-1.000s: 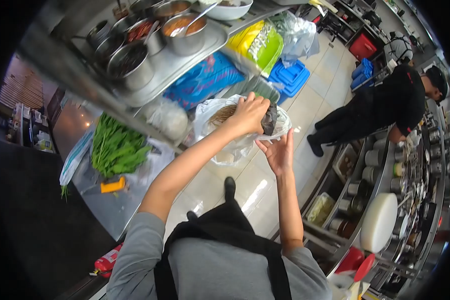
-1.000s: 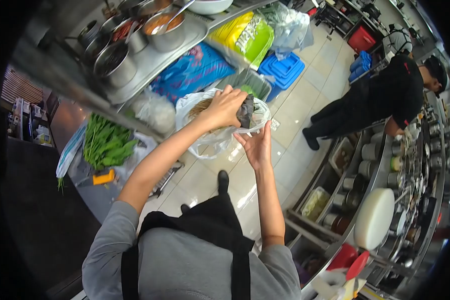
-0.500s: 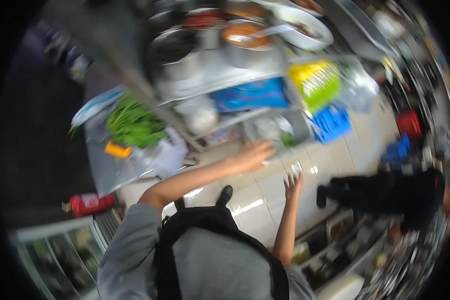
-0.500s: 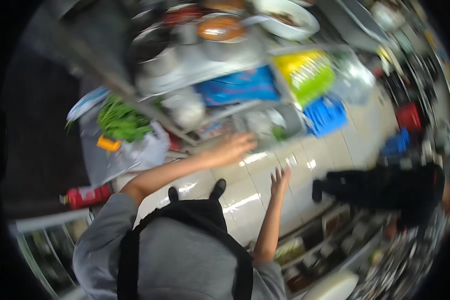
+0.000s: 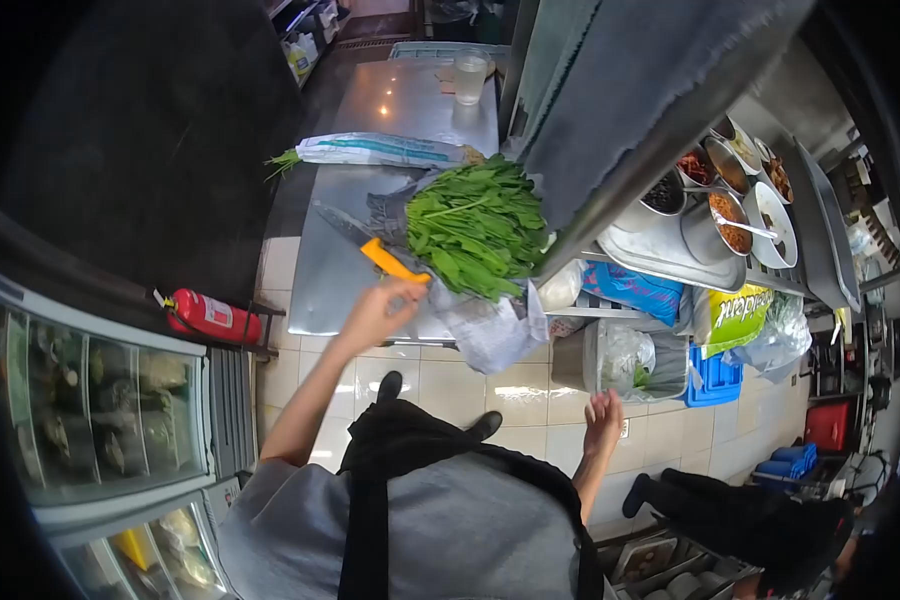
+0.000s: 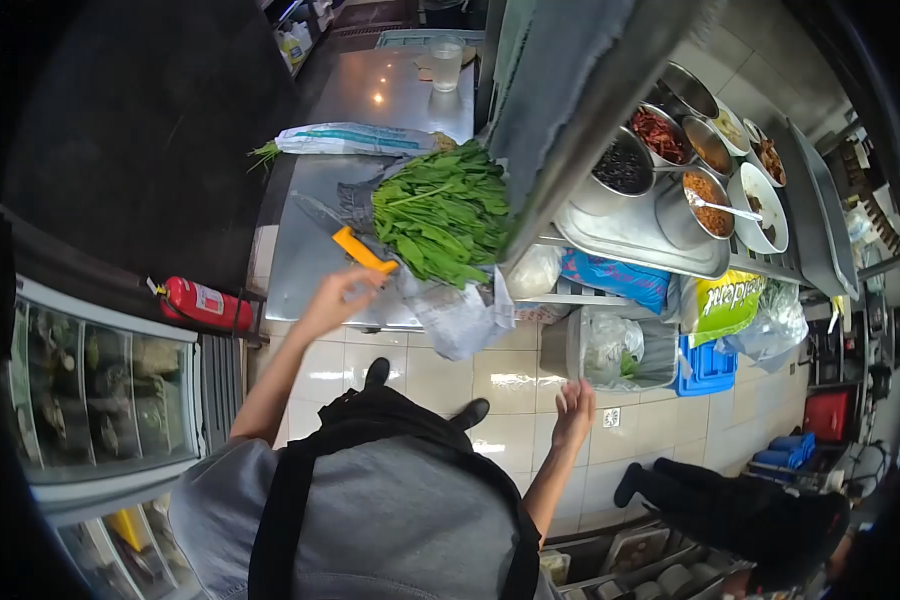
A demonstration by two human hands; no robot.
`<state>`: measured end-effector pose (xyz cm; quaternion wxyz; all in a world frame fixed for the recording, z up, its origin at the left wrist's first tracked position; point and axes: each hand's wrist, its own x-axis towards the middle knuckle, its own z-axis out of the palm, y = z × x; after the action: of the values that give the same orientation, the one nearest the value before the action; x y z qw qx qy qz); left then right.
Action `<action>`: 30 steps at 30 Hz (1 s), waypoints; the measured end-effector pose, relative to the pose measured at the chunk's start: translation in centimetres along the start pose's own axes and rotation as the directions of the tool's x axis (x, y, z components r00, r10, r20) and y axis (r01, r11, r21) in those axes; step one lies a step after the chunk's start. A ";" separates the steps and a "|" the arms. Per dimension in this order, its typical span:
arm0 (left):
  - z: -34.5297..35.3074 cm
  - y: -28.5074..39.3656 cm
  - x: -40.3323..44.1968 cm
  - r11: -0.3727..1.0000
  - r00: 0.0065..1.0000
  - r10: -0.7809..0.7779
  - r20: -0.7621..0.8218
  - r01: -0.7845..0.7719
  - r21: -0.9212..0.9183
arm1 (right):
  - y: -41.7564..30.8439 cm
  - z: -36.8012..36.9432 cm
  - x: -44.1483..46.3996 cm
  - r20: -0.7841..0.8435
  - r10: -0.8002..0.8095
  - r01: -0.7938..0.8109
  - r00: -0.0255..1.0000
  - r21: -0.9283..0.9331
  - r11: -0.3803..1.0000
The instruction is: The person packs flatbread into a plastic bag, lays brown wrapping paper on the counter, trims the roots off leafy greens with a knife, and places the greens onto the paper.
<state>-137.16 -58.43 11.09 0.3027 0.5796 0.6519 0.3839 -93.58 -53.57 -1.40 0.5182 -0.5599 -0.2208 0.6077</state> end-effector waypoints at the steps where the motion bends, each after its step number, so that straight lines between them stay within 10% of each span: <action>1: -2.5 -0.8 1.2 0.996 0.995 0.080 -0.062 -0.077 0.051 | -1.2 3.3 -0.8 0.067 -0.054 0.055 0.996 -0.011 0.998; 7: -12.5 -7.8 12.8 0.920 0.964 0.260 0.062 -0.267 0.288 | 1.2 22.3 -6.3 0.425 -0.320 0.438 0.847 -0.214 0.873; 11: -11.7 -11.7 18.6 0.903 0.893 0.338 0.297 -0.396 0.165 | 3.8 32.6 -9.5 0.683 -0.422 0.778 0.596 -0.362 0.514; 23: -11.8 -14.9 18.6 0.843 0.804 0.468 0.366 -0.530 0.087 | 9.4 42.2 -8.0 0.593 -0.332 0.650 0.733 -0.754 0.088; 30: -12.2 -13.9 20.2 0.856 0.766 0.360 0.533 -0.498 0.137 | 14.1 42.0 -6.0 0.786 -0.373 0.644 0.492 -0.618 -0.451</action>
<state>-157.63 -40.74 6.62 0.2789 0.8276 0.4482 0.1911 -138.11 -50.89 0.92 0.1571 -0.4793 -0.8625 -0.0419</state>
